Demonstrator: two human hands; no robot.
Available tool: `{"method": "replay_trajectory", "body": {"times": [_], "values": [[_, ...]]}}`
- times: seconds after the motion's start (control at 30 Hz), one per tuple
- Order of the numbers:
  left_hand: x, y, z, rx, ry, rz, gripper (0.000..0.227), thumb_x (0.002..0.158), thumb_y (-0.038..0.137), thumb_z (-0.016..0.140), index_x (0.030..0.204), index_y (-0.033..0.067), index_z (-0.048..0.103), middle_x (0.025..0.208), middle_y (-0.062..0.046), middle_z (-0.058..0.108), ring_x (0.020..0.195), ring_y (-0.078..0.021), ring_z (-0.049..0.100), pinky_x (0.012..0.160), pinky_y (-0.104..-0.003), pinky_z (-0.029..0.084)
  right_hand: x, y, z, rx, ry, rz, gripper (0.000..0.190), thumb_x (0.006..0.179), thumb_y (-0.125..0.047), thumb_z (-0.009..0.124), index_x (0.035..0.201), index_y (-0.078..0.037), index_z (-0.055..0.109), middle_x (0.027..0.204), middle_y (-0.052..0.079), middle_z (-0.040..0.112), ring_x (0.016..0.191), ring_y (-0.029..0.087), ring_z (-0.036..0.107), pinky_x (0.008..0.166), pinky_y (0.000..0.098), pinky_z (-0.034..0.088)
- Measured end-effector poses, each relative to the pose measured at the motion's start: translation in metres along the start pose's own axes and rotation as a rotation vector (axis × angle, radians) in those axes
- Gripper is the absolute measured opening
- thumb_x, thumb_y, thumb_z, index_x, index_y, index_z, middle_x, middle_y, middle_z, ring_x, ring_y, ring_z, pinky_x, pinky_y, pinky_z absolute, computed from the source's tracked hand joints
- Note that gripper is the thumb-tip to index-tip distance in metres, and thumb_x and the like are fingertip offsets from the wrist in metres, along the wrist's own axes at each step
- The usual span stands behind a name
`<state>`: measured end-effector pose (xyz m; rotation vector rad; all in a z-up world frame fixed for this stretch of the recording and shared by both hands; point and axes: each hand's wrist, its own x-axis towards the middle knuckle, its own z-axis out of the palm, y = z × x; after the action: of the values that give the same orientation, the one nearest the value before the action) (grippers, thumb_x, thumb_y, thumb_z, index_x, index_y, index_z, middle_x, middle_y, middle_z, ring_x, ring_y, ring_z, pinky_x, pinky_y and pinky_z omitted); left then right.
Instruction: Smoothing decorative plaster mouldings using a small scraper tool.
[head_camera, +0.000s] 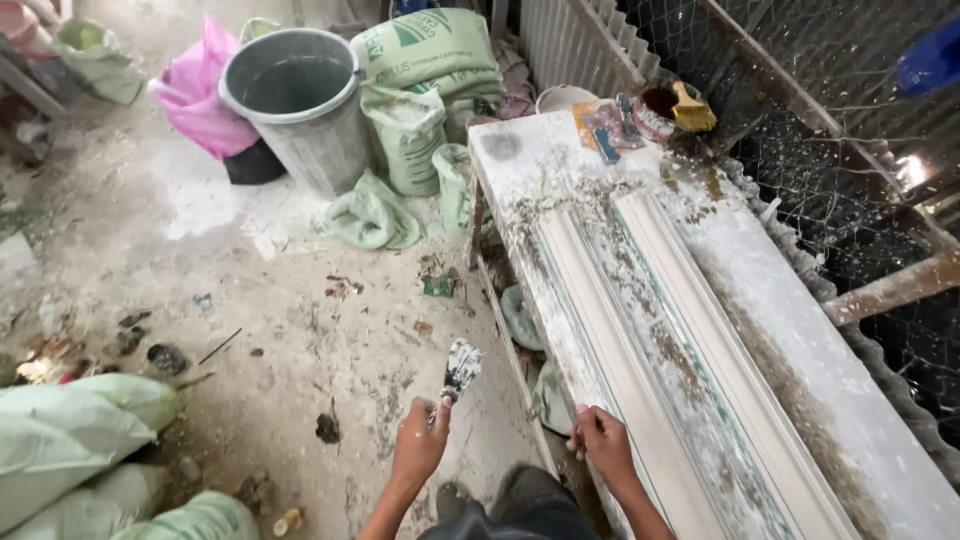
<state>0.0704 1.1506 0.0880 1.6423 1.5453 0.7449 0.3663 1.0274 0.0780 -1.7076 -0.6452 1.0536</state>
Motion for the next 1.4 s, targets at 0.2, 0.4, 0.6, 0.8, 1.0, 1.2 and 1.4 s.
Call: {"method": "replay_trajectory", "body": {"times": [0.2,0.4,0.6,0.8,1.0,1.2,1.4], "values": [[0.048,-0.015,0.053,0.001,0.023,-0.06,0.042,0.09,0.039,0.072,0.099,0.0006,0.058,0.077,-0.025,0.07,0.07,-0.0404,0.07,0.063,-0.05,0.053,0.083,-0.015,-0.004,0.081,0.042,-0.08,0.044,0.1,-0.037,0.06,0.068,-0.008,0.053,0.057,-0.002,0.046,0.045,0.007,0.038,0.042,0.0288,0.032],[0.072,0.036,0.082,-0.1,-0.152,-0.205,0.044,0.082,0.034,0.075,0.114,0.0074,0.06,0.082,-0.022,0.077,0.073,-0.0353,0.076,0.067,-0.045,0.057,0.179,-0.008,-0.02,-0.125,0.093,-0.3,0.036,0.104,-0.032,0.06,0.081,-0.004,0.064,0.066,-0.004,0.044,0.061,0.005,0.039,0.055,0.026,0.035],[0.14,0.069,0.088,-0.104,-0.119,-0.106,0.028,0.092,0.03,0.068,0.102,0.004,0.067,0.08,-0.022,0.074,0.075,-0.0393,0.073,0.067,-0.046,0.056,0.242,-0.072,-0.006,-0.128,0.058,-0.292,0.029,0.099,-0.025,0.06,0.118,-0.006,0.067,0.099,0.004,0.072,0.085,0.014,0.065,0.076,0.0298,0.052],[0.224,0.049,0.12,-0.058,-0.202,-0.127,0.034,0.103,0.034,0.055,0.101,0.0021,0.067,0.08,-0.023,0.071,0.075,-0.0423,0.07,0.066,-0.05,0.054,0.292,-0.087,0.01,-0.751,0.246,-0.582,0.042,0.092,-0.021,0.063,0.129,-0.004,0.061,0.134,0.019,0.061,0.131,0.037,0.052,0.113,0.0499,0.039],[0.384,0.06,0.167,0.001,-0.088,0.385,0.054,0.099,0.032,0.063,0.132,-0.008,0.05,0.105,-0.036,0.066,0.091,-0.0503,0.068,0.073,-0.053,0.056,0.261,-0.1,0.016,-0.862,0.107,-0.241,0.052,0.097,-0.028,0.06,0.146,-0.009,0.051,0.156,0.016,0.043,0.15,0.039,0.027,0.121,0.0502,0.023],[0.578,0.183,0.195,0.286,-0.231,0.382,0.041,0.1,0.01,0.048,0.141,0.0022,0.048,0.125,-0.031,0.058,0.093,-0.0446,0.068,0.071,-0.052,0.059,0.222,-0.092,0.008,-0.769,0.227,-0.061,0.046,0.101,-0.028,0.051,0.144,-0.011,0.055,0.16,0.012,0.041,0.153,0.032,0.028,0.123,0.0475,0.025],[0.619,0.184,0.253,0.621,-0.237,0.353,0.03,0.102,0.01,0.047,0.127,0.0031,0.063,0.131,-0.021,0.066,0.103,-0.0431,0.07,0.083,-0.054,0.058,0.201,-0.093,-0.006,-0.676,0.454,-0.033,0.041,0.099,-0.027,0.054,0.134,-0.009,0.063,0.152,0.013,0.049,0.15,0.033,0.033,0.119,0.0472,0.03]]}}
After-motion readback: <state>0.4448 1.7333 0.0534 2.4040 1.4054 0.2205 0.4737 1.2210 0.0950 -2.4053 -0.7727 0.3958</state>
